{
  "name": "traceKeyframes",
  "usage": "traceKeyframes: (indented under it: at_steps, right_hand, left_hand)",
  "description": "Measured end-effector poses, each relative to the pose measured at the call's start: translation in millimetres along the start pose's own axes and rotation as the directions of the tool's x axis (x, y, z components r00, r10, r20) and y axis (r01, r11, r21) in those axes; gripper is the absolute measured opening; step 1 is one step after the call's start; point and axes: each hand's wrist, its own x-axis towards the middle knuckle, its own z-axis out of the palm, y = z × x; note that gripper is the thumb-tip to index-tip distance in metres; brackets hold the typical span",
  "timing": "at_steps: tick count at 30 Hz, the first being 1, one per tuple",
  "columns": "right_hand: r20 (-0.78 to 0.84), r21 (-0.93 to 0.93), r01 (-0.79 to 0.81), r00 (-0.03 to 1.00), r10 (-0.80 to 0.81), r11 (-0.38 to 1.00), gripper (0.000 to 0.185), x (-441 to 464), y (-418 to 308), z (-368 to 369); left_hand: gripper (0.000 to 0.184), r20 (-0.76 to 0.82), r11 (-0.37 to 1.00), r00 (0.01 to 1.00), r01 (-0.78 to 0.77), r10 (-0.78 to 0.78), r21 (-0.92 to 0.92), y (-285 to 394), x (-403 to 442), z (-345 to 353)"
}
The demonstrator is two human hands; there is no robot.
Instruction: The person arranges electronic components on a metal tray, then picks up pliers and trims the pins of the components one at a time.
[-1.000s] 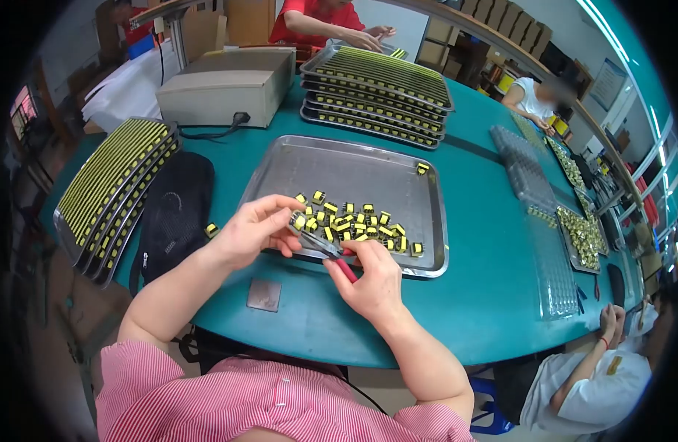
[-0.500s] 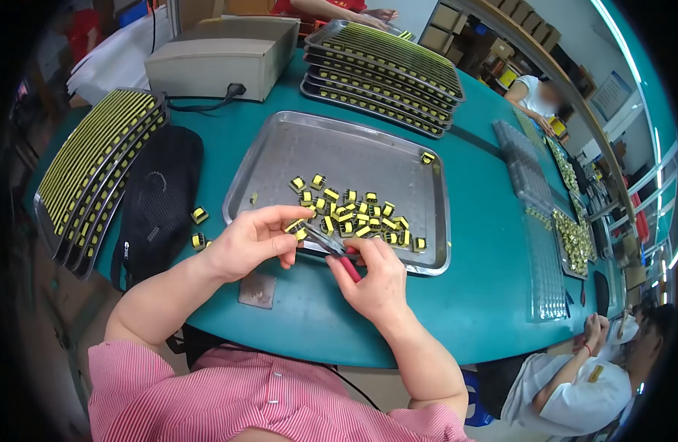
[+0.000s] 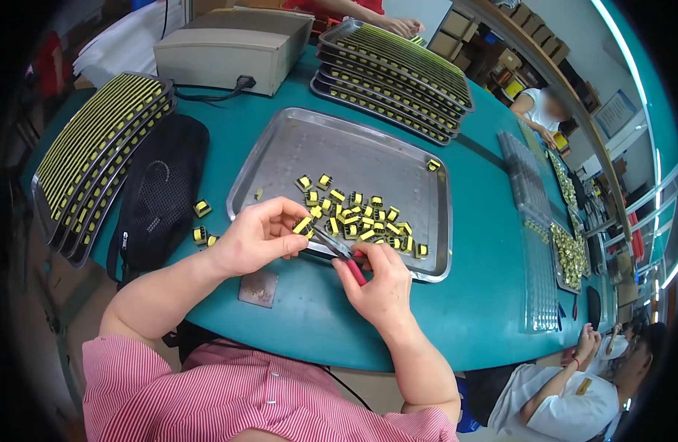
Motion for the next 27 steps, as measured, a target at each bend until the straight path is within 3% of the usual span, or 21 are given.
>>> traceKeyframes:
  at_steps: [27]
  right_hand:
    - [-0.016, -0.105, 0.038, 0.999, -0.040, 0.994, 0.026, -1.3, -1.3, -1.3]
  left_hand:
    - [0.034, -0.070, 0.991, 0.997, -0.003, 0.013, 0.137, 1.7, -2.4, 3.3]
